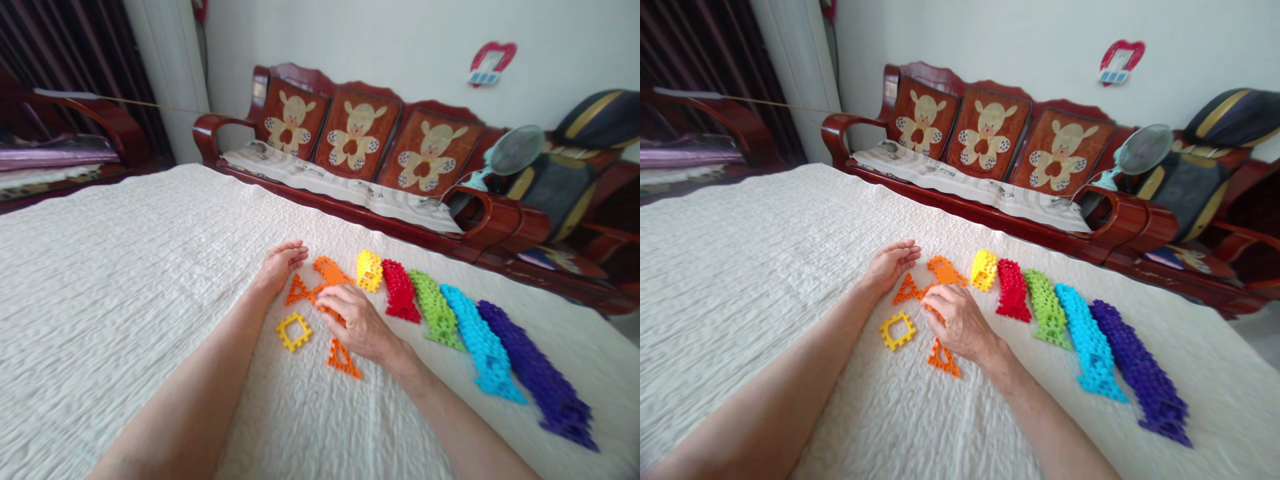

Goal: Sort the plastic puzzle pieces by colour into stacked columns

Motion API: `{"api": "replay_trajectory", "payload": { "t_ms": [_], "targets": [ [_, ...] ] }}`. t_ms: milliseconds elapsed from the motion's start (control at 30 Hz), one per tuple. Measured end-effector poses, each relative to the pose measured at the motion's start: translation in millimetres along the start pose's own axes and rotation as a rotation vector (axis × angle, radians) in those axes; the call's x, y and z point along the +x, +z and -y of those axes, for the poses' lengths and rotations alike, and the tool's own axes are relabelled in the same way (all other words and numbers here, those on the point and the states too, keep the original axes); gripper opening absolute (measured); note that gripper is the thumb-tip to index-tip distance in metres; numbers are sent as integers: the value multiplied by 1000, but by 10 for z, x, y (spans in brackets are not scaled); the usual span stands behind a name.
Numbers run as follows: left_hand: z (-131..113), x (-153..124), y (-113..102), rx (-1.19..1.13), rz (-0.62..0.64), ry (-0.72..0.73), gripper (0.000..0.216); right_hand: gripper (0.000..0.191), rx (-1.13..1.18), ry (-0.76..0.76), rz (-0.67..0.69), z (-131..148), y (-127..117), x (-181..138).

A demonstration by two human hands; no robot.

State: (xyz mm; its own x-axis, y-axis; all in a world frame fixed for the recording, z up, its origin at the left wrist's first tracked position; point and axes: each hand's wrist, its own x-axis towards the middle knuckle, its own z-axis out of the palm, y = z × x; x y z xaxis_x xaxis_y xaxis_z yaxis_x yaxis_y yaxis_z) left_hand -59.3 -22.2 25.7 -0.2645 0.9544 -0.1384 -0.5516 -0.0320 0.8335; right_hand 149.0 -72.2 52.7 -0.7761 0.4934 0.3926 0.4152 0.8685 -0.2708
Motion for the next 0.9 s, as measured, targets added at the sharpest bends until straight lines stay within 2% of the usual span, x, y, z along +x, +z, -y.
{"api": "replay_trajectory", "payload": {
  "t_ms": [167, 267, 467, 733, 900],
  "targets": [
    [-9, -19, 11, -4, 3, 3, 19, 32, 6, -103, 203, 327, 52, 31],
    [-2, -14, 2, 4, 7, 10, 20, 29, -40, -91, 246, 424, 81, 34],
    [24, 17, -29, 16, 10, 9, 20, 19, -97, -88, 246, 431, 125, 3],
    [38, 32, -39, 11, 8, 13, 21, 17, -98, -179, 217, 408, 180, -4],
    [15, 15, -27, 23, -11, -3, 19, 13, 20, -38, 82, 405, 348, 2]
  ]
}}
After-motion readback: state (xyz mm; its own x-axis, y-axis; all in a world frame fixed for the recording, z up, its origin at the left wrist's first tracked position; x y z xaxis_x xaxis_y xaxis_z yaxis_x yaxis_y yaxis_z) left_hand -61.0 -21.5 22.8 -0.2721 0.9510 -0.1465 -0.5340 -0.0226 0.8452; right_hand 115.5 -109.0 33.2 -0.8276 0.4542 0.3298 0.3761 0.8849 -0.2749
